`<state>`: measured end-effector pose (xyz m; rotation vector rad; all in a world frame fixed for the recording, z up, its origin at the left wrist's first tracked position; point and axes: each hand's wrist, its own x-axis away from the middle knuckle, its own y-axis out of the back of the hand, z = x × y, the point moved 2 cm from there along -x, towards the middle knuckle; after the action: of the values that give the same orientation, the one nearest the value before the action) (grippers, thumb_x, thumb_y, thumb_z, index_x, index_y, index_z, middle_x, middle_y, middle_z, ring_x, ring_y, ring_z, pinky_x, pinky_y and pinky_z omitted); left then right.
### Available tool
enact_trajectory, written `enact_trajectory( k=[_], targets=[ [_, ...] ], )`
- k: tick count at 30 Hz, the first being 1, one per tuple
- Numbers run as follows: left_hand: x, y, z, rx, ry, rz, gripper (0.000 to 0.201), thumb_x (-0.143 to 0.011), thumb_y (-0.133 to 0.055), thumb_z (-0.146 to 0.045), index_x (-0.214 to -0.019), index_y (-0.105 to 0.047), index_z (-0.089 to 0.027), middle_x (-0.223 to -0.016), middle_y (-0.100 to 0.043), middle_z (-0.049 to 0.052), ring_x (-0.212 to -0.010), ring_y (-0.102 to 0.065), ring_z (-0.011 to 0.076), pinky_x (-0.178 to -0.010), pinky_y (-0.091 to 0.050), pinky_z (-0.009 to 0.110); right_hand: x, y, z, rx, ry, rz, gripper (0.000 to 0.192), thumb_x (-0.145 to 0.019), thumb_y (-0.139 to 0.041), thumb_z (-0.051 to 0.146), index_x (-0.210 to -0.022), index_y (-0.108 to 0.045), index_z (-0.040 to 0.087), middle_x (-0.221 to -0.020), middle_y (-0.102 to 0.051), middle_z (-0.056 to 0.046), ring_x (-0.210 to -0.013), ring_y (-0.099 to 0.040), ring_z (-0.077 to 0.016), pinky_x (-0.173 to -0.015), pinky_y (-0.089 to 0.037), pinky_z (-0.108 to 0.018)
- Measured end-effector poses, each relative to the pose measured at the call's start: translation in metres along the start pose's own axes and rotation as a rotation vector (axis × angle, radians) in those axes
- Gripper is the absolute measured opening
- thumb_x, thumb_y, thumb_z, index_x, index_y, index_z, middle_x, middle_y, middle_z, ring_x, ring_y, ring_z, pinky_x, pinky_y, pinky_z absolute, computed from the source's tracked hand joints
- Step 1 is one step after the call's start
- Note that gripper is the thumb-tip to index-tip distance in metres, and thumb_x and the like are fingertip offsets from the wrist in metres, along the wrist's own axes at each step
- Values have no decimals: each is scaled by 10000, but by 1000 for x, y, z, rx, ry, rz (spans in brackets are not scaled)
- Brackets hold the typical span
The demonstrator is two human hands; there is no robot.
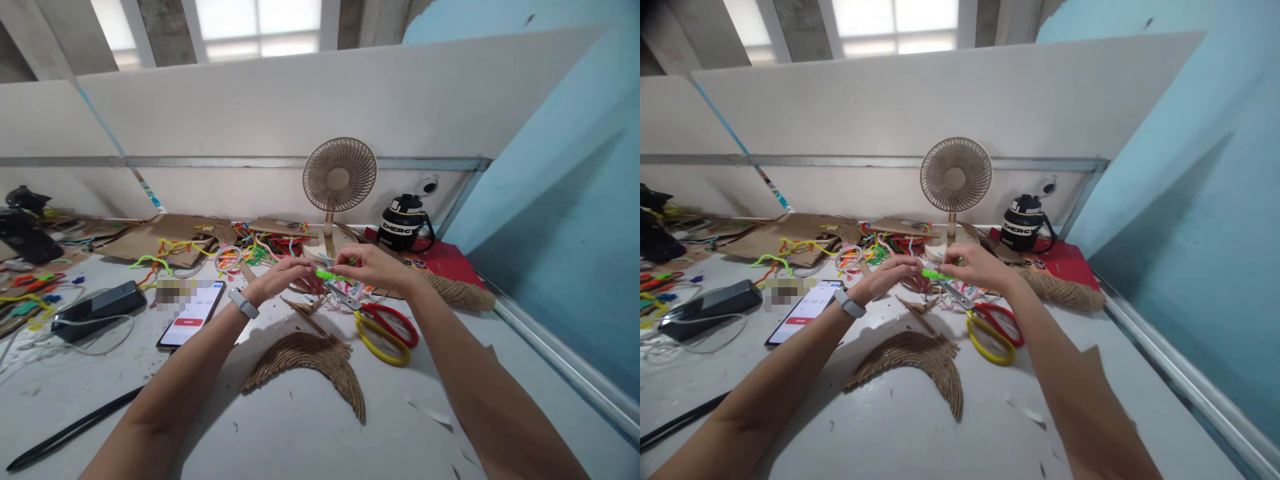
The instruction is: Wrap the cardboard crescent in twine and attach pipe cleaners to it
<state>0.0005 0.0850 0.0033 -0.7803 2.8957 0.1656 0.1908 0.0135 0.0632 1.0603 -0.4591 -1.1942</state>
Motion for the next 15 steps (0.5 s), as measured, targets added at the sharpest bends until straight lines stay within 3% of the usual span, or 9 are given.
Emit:
enact_trajectory(
  k=[10,13,15],
  targets=[
    [-1,-5,-1,-4,-25,22,352,-816,-662,-458,-883,-638,-113,-803,-703,84,-764,-690,173,-733,-546,283,0,2,1,-40,-36,-17,389,-860,-519,515,-848,-650,149,-836,-621,-63,-800,-559,-191,-750,-415,-302],
    [-2,-6,-1,-34,-59,2,404,-820,-644,-511,-908,-613,-118,-814,-694,77,-776,-683,167,-764,-548,303,0,3,3,16,-8,-48,441,-843,-529,585,-912,-657,169,-989,-631,-102,-966,-578,-241,-922,-403,-400],
    [-3,-5,-1,-101,-97,-19,420,-836,-614,-533,-889,-596,-117,-816,-685,77,-781,-678,163,-768,-544,304,0,3,2,90,15,-94,425,-809,-577,598,-922,-656,196,-1158,-609,-121,-1159,-520,-297,-1069,-261,-528]
  ],
)
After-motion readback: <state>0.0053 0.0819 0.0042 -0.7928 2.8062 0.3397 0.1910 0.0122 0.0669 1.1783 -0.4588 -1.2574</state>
